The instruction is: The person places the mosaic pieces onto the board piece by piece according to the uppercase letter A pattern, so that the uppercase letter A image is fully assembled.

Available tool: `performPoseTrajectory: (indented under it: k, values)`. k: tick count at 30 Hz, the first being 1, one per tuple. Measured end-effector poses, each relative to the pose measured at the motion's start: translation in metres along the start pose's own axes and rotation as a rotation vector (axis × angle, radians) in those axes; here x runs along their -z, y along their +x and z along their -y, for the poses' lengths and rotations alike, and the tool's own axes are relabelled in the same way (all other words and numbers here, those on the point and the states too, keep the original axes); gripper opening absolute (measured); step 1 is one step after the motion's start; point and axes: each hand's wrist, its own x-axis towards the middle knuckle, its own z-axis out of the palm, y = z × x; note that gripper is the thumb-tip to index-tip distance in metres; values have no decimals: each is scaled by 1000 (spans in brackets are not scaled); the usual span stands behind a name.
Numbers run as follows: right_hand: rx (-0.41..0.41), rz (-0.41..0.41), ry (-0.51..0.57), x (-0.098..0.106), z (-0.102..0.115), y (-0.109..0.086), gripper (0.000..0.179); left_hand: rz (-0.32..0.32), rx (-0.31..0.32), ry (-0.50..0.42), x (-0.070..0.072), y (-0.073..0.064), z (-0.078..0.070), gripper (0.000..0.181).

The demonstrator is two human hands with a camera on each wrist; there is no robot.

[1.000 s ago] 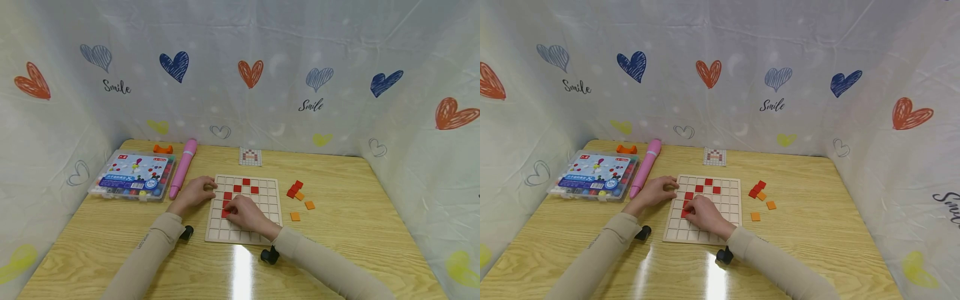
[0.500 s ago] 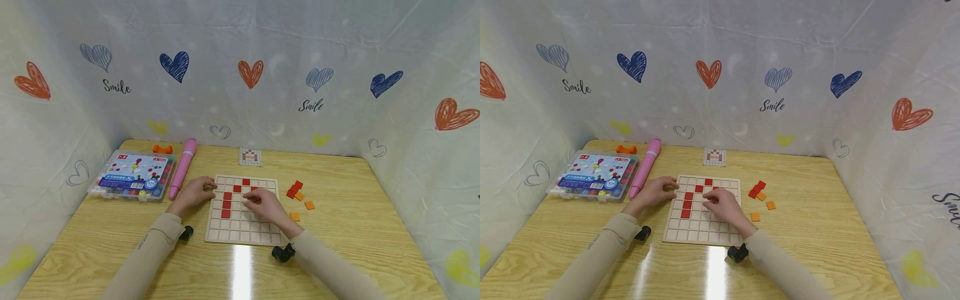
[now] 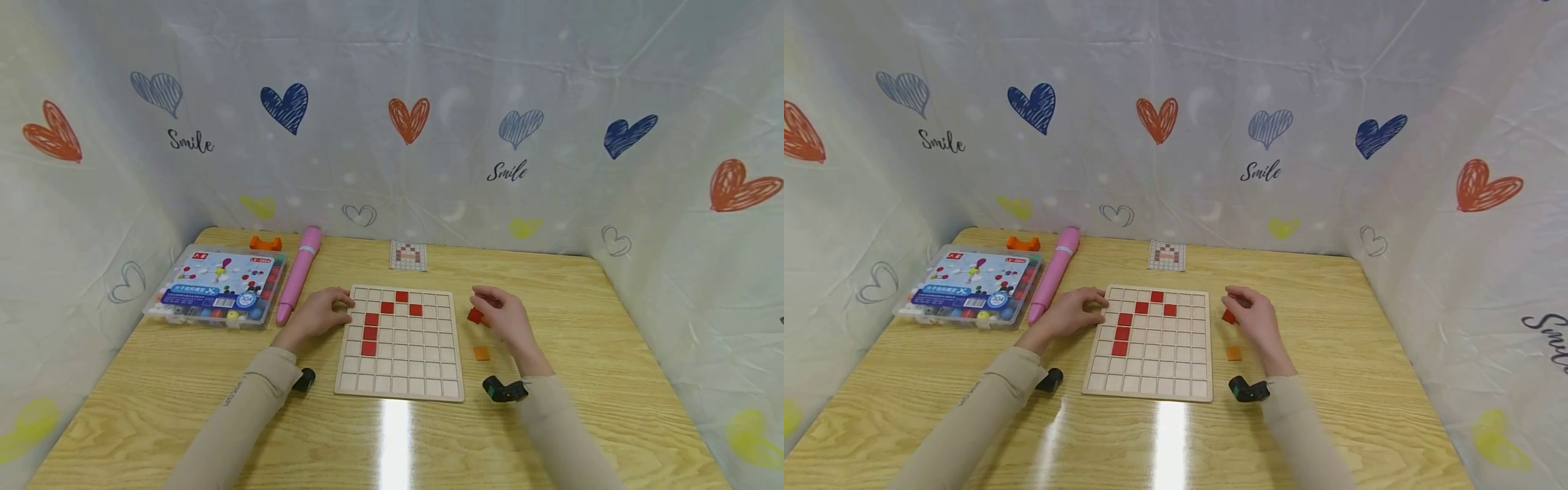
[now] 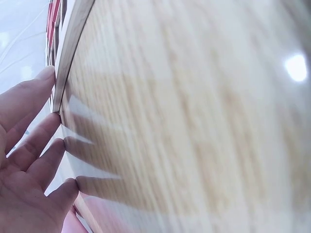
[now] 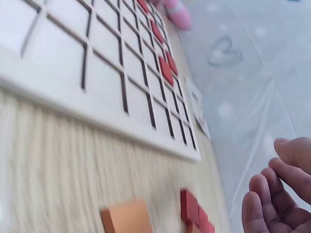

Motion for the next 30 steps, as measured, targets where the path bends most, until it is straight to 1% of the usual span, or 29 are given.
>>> performPoseTrajectory:
  k: [5,7,13,18,24,30]
  values:
    - [-61,-20,7,20,-12,8,53,5,-2,10,1,2,1,29]
    - [-69,-19,7,25,-16,11,54,4,-11,27,1,3,2,28]
    - [-92,4,8,36,-23,22,58,-1,-13,36,2,3,4,28]
    - [-135,27,10,37,-26,28,56,-6,-20,28,1,1,2,27]
    - [-151,49,4,33,-35,32,53,-7,-17,9,0,0,2,26]
    - [-144,54,-69,32,-41,33,53,-6,-14,11,1,0,0,26]
